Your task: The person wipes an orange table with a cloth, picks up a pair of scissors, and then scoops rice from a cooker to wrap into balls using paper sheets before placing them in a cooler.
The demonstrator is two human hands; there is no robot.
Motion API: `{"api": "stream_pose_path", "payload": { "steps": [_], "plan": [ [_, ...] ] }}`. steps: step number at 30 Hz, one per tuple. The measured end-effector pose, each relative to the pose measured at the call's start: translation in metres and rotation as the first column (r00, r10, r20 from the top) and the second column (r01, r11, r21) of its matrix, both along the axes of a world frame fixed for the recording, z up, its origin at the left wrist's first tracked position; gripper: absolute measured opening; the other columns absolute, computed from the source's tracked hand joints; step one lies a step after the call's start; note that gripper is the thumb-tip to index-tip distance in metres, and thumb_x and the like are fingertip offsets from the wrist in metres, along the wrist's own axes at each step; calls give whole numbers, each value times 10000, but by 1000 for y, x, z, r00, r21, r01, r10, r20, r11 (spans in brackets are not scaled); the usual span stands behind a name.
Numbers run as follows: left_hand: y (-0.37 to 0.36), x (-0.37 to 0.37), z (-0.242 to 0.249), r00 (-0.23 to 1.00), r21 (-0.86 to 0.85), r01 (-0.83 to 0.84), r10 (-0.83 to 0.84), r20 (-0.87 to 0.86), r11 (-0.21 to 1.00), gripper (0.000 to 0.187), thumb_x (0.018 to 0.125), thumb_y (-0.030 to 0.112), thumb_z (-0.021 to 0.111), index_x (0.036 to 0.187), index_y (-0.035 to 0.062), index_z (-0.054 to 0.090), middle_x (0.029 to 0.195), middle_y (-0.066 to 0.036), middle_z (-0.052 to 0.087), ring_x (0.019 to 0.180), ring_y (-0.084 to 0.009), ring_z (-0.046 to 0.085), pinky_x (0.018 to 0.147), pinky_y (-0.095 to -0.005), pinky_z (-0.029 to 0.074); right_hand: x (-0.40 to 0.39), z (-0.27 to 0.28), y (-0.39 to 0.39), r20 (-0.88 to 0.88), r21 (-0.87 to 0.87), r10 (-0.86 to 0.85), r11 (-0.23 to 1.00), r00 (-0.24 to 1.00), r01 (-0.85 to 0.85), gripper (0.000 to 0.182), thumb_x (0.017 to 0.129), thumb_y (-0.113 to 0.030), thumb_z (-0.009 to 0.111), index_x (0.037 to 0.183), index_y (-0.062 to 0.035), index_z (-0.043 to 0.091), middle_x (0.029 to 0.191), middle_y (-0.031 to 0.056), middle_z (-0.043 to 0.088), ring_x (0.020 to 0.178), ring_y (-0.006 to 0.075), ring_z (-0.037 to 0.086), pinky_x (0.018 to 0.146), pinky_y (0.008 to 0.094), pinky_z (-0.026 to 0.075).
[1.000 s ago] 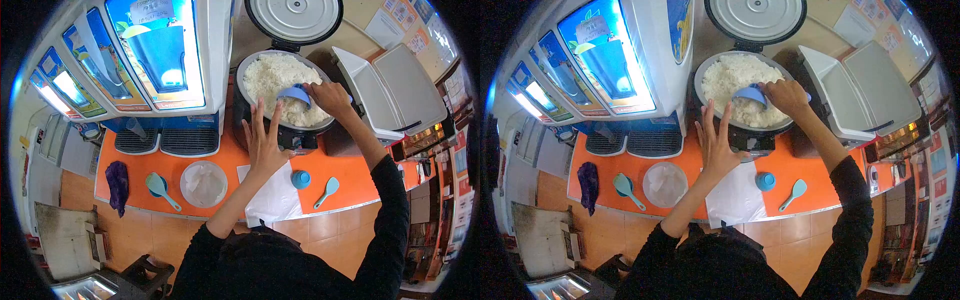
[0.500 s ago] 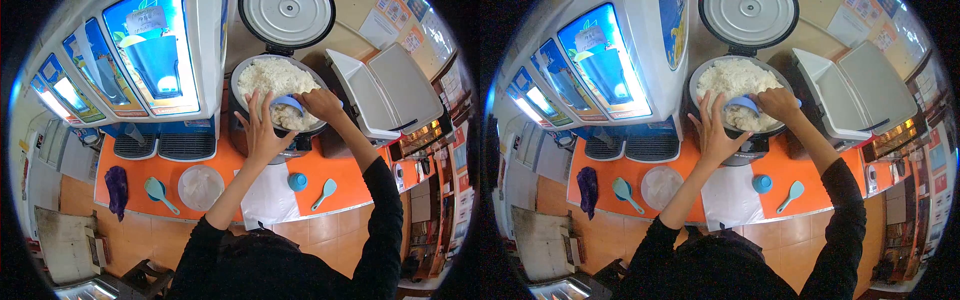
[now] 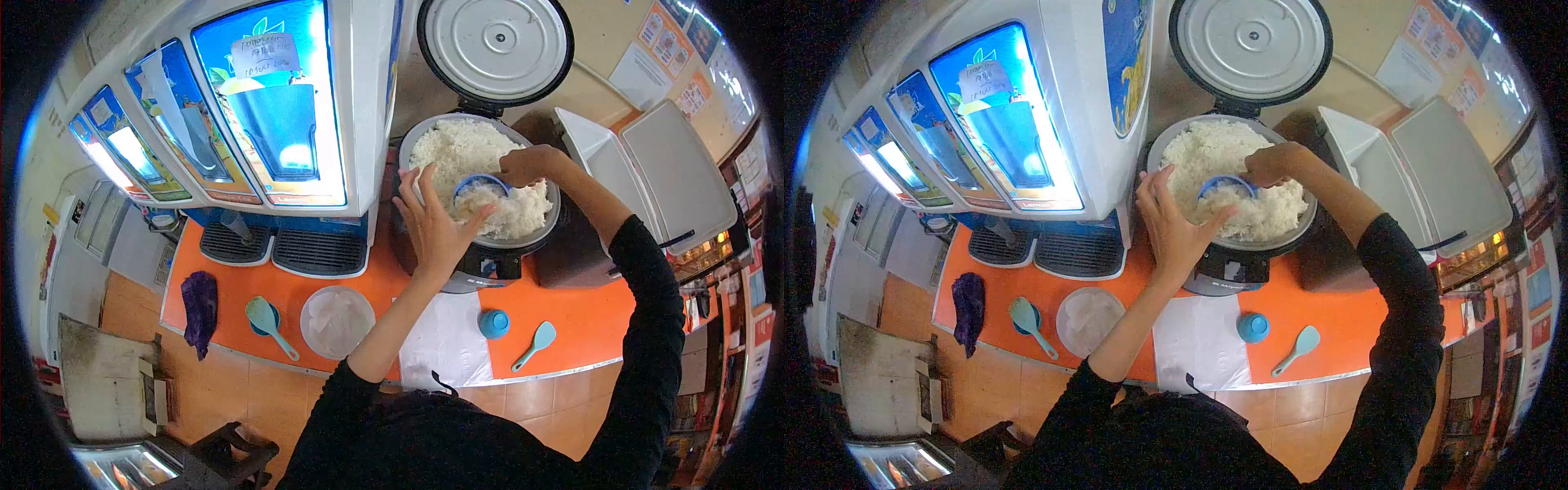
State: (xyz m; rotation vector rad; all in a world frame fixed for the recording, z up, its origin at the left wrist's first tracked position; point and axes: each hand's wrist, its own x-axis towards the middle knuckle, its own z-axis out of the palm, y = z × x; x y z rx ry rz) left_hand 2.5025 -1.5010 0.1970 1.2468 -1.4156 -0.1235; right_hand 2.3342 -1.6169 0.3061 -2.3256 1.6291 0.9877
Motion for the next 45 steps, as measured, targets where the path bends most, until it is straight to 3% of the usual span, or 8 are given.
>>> {"api": "stream_pose_path", "payload": {
  "steps": [4, 12, 14, 21, 29, 40, 43, 45],
  "plan": [
    [-23, -5, 23, 998, -64, 4, -7, -57, 998, 896, 632, 535, 834, 1254, 47, 410, 1135, -202, 439, 1086, -393, 472, 937, -467, 391, -22, 6, -26, 141, 216, -340, 927, 930, 306, 412, 903, -352, 463, 619, -57, 503, 521, -5, 417, 393, 104, 327, 371, 308, 297],
    [-74, -10, 81, 983, 192, 181, -185, 1, 965, 914, 553, 537, 864, 1194, 57, 424, 1188, -196, 432, 1129, -415, 480, 916, -525, 420, -84, 8, -39, 330, 457, -391, 863, 859, 217, 223, 868, -183, 495, 683, -59, 514, 520, -6, 414, 398, 95, 356, 356, 256, 290],
    [-70, -7, 90, 974, 242, 225, -228, -14, 944, 931, 548, 547, 864, 1201, 56, 420, 1191, -197, 434, 1140, -421, 477, 923, -528, 422, -68, 28, -10, 420, 540, -652, 739, 632, 403, 159, 855, -154, 499, 745, -43, 525, 551, 4, 451, 408, 95, 374, 354, 250, 287],
    [-16, 49, 89, 946, 191, 302, -318, 57, 934, 840, 634, 598, 814, 1163, 2, 546, 1119, -190, 565, 1081, -314, 572, 914, -404, 475, -4, 39, 54, 448, 426, -434, 872, 782, 240, 108, 846, -121, 482, 805, -31, 527, 567, -6, 449, 414, 76, 367, 354, 236, 285],
    [96, 186, 45, 905, 458, 360, -424, 42, 813, 574, 801, 456, 748, 1157, 27, 611, 1110, -149, 624, 1031, -276, 604, 901, -363, 488, 139, -49, 104, 168, 914, -431, 405, 887, 23, 275, 913, -261, 379, 739, -72, 475, 544, -52, 359, 366, 32, 275, 354, 214, 222],
    [127, 260, -139, 942, 612, 331, -289, -170, 719, 423, 723, 311, 807, 996, 14, 681, 974, -147, 686, 984, -316, 647, 847, -416, 508, 239, -235, 111, 221, 575, -102, 817, 970, -45, 267, 831, -156, 482, 805, 52, 648, 711, 153, 656, 487, 246, 607, 455, 388, 471],
    [132, 251, -153, 973, 668, 167, -232, 9, 725, 380, 669, 254, 823, 940, 26, 685, 999, -146, 669, 998, -350, 624, 855, -450, 491, 251, -231, 129, 133, 325, 364, 863, 922, -387, 265, 773, -111, 514, 842, 74, 690, 862, 242, 695, 671, 284, 704, 566, 423, 541],
    [138, 243, -163, 929, 654, -50, -204, 307, 755, 342, 605, 189, 824, 878, 38, 683, 1044, -133, 636, 1034, -332, 573, 857, -444, 465, 234, -267, 156, 404, 79, 264, 944, 876, -321, 279, 766, -83, 526, 925, 101, 663, 903, 243, 688, 731, 322, 708, 605, 454, 557]
  ]
}}
